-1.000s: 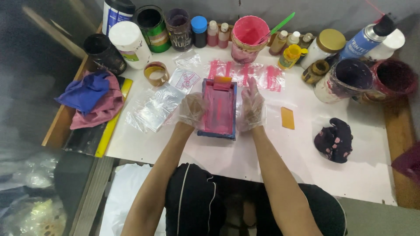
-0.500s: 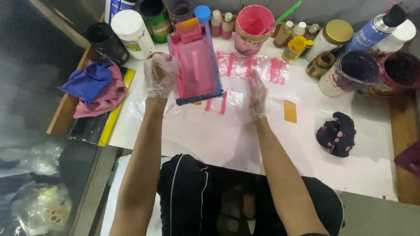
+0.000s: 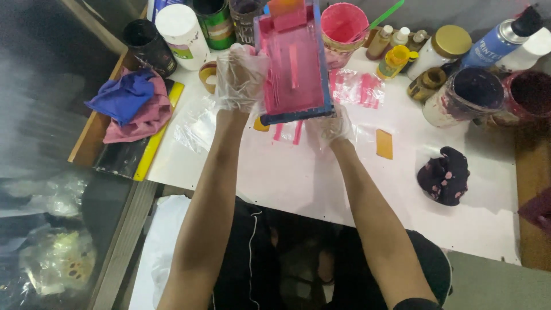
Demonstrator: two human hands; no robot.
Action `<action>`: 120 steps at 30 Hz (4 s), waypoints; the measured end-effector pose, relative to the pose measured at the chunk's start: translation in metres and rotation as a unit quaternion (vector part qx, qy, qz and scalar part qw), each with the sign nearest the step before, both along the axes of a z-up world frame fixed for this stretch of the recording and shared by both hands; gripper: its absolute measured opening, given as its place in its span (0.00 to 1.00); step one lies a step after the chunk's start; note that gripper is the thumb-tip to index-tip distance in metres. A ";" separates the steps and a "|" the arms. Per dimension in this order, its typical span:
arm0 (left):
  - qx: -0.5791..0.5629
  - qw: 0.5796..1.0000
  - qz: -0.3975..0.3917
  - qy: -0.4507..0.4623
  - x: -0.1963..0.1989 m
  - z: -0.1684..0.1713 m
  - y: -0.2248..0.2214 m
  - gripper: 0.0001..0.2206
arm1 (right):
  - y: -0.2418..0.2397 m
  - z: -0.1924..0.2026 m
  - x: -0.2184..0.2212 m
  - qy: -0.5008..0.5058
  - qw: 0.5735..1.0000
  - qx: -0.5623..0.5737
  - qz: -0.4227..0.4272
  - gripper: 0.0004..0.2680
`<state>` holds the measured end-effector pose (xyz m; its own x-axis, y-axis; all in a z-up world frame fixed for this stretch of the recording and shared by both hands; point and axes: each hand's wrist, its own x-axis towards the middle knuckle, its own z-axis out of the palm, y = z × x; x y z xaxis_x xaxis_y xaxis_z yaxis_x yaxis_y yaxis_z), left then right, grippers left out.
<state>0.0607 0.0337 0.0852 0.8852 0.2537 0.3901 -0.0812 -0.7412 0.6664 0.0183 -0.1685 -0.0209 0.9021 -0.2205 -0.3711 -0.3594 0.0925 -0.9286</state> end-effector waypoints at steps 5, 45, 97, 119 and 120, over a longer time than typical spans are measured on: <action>-0.039 0.996 -0.037 0.070 -0.005 0.001 -0.009 0.11 | 0.006 0.004 0.005 -0.065 0.995 0.077 -0.007 0.05; -0.049 0.995 -0.080 0.015 0.012 -0.044 -0.016 0.13 | -0.048 -0.076 -0.027 -0.265 0.906 0.294 0.151 0.13; -0.035 0.971 -0.176 0.158 0.009 -0.082 -0.068 0.16 | -0.126 -0.046 0.037 -0.037 0.995 -0.093 0.008 0.06; 0.201 0.907 -0.187 0.319 0.012 -0.154 0.008 0.09 | -0.181 -0.079 0.057 -0.011 0.980 -0.167 -0.104 0.07; 0.201 0.907 -0.186 0.319 0.024 -0.176 0.013 0.09 | -0.173 -0.069 0.049 -0.011 0.980 -0.167 -0.104 0.07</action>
<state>0.0851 0.0463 -0.0912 0.9585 -0.1591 -0.2366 -0.0693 -0.9349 0.3480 0.0677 -0.3418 -0.0903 0.8316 -0.5069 -0.2270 -0.3438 -0.1488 -0.9272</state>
